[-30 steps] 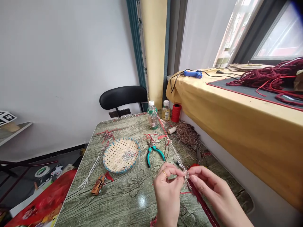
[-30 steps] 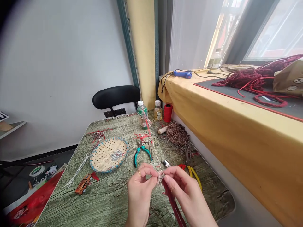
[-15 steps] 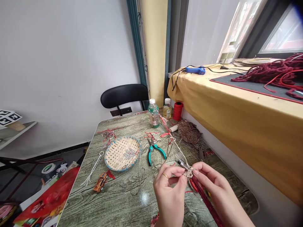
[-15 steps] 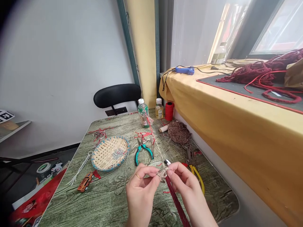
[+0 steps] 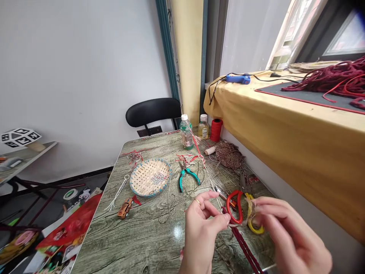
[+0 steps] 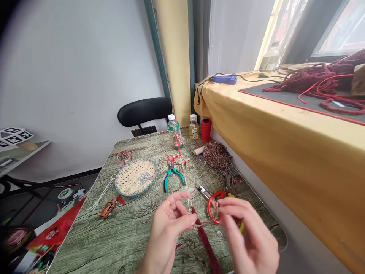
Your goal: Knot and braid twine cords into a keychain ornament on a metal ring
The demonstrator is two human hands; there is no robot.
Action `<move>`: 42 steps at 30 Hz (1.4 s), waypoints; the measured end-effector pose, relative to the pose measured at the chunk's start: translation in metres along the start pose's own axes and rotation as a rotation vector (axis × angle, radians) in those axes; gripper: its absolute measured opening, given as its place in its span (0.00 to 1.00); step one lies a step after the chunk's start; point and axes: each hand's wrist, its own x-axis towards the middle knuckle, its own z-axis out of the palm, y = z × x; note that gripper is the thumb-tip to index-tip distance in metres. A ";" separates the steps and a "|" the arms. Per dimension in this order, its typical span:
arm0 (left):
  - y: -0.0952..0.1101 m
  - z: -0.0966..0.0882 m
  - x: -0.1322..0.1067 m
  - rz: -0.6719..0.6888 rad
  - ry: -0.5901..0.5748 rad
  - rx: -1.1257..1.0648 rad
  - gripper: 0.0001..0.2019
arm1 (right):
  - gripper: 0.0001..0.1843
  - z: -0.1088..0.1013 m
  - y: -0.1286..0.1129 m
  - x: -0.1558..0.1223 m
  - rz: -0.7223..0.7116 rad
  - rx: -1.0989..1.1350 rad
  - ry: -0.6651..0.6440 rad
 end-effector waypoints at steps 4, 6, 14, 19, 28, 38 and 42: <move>0.003 0.001 -0.008 0.088 0.012 0.043 0.17 | 0.18 -0.012 -0.006 0.014 0.488 0.282 -0.098; 0.006 0.002 -0.009 0.117 -0.026 0.057 0.17 | 0.20 -0.014 -0.011 0.025 0.612 0.211 -0.373; 0.022 0.012 -0.014 0.341 -0.093 0.324 0.10 | 0.21 0.004 -0.023 0.063 0.450 0.140 -0.909; 0.025 0.010 -0.022 0.202 -0.196 0.234 0.13 | 0.18 0.000 -0.023 0.071 0.452 0.212 -1.094; 0.031 0.000 -0.032 0.165 -0.262 0.321 0.16 | 0.12 -0.007 -0.028 0.070 0.498 0.300 -1.152; 0.028 0.005 -0.016 0.529 -0.112 0.557 0.14 | 0.14 -0.012 -0.010 0.064 0.601 0.350 -1.029; 0.025 0.009 -0.003 0.537 -0.490 0.717 0.28 | 0.15 -0.020 -0.007 0.061 0.575 0.370 -0.968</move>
